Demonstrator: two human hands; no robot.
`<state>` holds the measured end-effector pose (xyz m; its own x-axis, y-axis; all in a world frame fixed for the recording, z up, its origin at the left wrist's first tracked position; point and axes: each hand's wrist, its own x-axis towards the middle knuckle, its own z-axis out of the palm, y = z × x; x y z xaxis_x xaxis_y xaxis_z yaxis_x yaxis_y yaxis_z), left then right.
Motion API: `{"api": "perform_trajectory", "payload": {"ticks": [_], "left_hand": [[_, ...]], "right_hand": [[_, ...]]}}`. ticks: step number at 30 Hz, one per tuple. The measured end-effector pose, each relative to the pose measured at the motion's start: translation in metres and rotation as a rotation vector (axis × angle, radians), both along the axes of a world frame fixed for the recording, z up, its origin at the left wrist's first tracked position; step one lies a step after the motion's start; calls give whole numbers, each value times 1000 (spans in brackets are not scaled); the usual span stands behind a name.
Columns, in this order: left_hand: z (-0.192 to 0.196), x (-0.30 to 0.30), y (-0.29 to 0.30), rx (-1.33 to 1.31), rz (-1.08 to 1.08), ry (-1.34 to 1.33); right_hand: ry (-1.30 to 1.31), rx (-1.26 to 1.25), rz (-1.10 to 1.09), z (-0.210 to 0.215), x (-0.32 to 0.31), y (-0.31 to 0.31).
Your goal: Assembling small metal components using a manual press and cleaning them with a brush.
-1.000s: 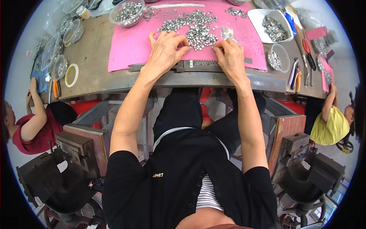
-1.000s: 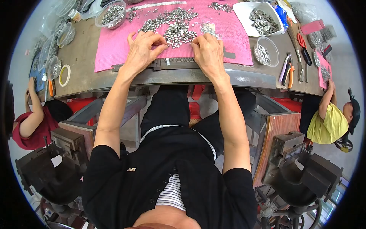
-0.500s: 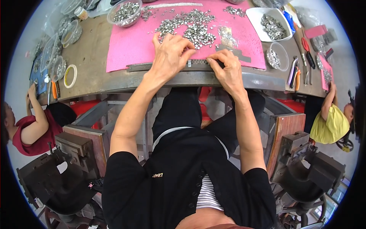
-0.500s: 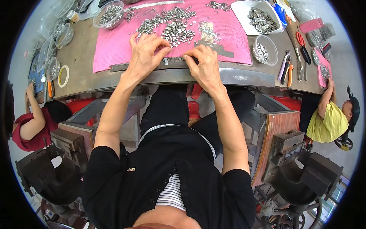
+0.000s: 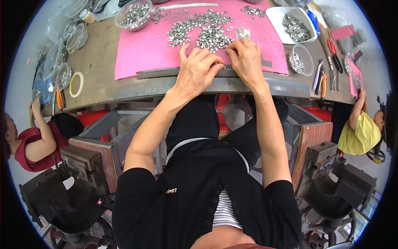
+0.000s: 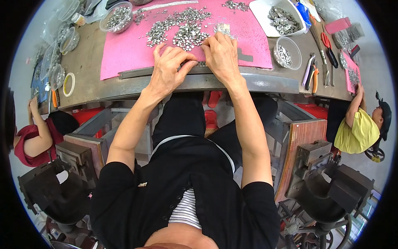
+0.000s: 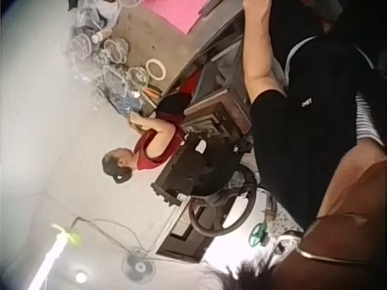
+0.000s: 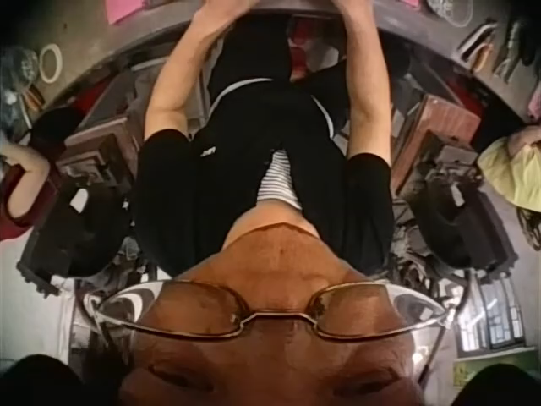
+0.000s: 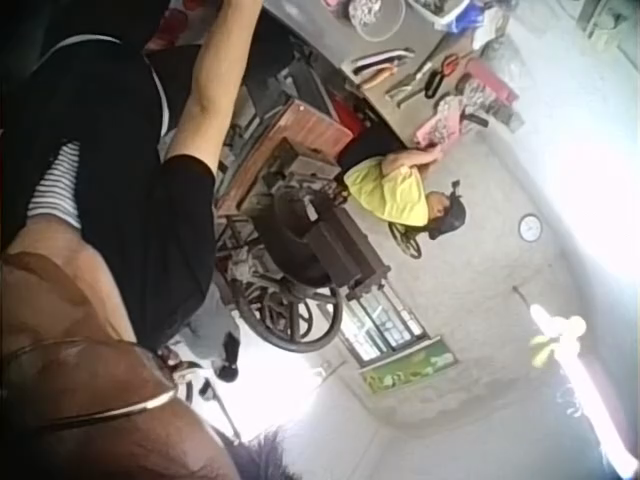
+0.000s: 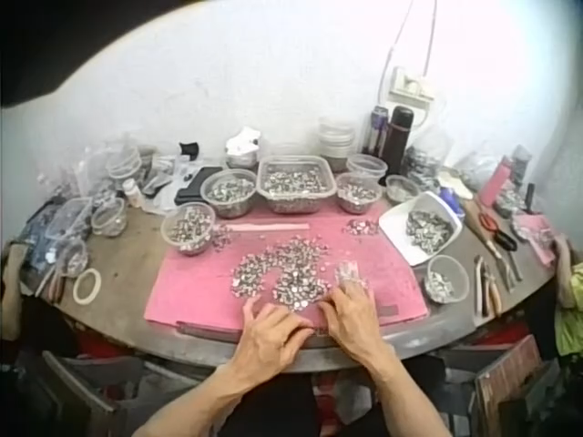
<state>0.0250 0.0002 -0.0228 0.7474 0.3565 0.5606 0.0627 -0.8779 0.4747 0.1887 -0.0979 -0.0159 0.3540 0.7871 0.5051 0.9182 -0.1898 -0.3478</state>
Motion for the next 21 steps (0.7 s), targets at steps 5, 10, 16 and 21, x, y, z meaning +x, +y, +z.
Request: {"api": "perform_trajectory", "payload": {"ticks": [5,10,16,21], "left_hand": [[2,-7,16,24,125,-4],[8,-5,25,61,184,75],[2,7,29,56,151,82],[1,14,29,59,141,109]], "right_hand": [[202,0,131,15,-13,-27],[203,-19,134,16,-20,-37],[271,25,73,11,-6,-27],[216,21,-54,3,11,-7]]}}
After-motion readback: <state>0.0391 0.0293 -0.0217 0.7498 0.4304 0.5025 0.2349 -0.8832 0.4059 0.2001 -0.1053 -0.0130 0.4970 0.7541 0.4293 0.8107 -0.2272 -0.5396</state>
